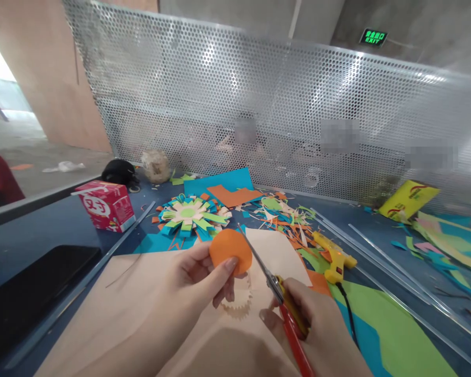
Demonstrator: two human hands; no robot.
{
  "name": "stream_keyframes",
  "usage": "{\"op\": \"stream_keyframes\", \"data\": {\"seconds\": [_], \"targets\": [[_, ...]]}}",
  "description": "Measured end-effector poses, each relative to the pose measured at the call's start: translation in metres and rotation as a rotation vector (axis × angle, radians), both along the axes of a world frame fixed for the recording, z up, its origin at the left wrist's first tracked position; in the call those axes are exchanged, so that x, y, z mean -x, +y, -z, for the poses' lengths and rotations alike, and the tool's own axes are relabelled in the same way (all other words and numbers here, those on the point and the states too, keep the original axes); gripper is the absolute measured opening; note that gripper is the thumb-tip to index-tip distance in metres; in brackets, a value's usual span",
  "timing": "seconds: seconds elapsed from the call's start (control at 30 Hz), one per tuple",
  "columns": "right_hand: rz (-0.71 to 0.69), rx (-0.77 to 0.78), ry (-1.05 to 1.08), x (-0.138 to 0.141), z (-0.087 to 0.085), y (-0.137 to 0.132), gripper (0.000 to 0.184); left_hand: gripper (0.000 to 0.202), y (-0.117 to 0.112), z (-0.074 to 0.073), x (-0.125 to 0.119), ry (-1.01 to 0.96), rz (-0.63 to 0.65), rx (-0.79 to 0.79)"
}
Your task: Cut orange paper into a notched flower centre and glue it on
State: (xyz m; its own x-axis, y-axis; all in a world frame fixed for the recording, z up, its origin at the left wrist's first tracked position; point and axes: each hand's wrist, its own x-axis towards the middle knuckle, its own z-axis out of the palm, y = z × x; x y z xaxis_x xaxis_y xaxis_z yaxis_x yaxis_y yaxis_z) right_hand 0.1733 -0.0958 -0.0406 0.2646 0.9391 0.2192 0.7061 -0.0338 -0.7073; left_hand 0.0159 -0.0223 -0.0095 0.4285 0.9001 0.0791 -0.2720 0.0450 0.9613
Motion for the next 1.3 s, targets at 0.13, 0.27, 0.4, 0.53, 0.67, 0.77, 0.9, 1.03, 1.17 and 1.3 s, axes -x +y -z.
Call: {"op": "stream_keyframes", "data": {"seconds": [0.13,0.27,0.4,0.53,0.67,0.77,0.9,1.03,1.17,1.3], "targets": [[0.0,0.016,0.019,0.0029,-0.0027,-0.0007,0.027,0.016,0.001,0.0011,0.0,-0.015,-0.013,0.001],[-0.019,0.048,0.034,0.0017,-0.0022,-0.001,0.027,0.014,0.002,0.0025,0.0,-0.047,-0.022,-0.016],[-0.025,0.057,0.012,0.0001,-0.0021,-0.0009,0.026,0.014,0.0021,0.0027,0.0006,-0.052,-0.039,-0.023],[-0.021,0.081,0.008,-0.0001,-0.0032,-0.001,0.028,0.015,0.0015,0.0021,0.0017,-0.042,-0.059,-0.034],[-0.013,0.083,0.016,-0.0008,-0.0021,-0.0009,0.028,0.016,0.0016,-0.0007,0.0012,-0.027,-0.092,-0.019],[-0.006,0.069,0.017,-0.0006,-0.0019,-0.0008,0.027,0.016,0.0018,-0.0029,0.0006,-0.042,-0.11,0.0],[0.017,0.077,0.02,0.002,-0.0047,-0.0016,0.029,0.015,0.0016,-0.0032,0.0011,-0.077,-0.111,0.019],[0.016,0.087,0.03,0.0029,-0.0063,-0.0027,0.031,0.014,0.001,-0.0027,0.0015,-0.092,-0.128,0.027],[-0.01,0.069,0.036,0.0001,-0.0042,-0.0018,0.031,0.015,0.0004,-0.0034,0.0009,-0.072,-0.153,0.031],[-0.027,0.091,0.058,-0.0018,-0.002,0.0002,0.03,0.014,0.0008,-0.003,0.001,-0.036,-0.156,0.022]]}}
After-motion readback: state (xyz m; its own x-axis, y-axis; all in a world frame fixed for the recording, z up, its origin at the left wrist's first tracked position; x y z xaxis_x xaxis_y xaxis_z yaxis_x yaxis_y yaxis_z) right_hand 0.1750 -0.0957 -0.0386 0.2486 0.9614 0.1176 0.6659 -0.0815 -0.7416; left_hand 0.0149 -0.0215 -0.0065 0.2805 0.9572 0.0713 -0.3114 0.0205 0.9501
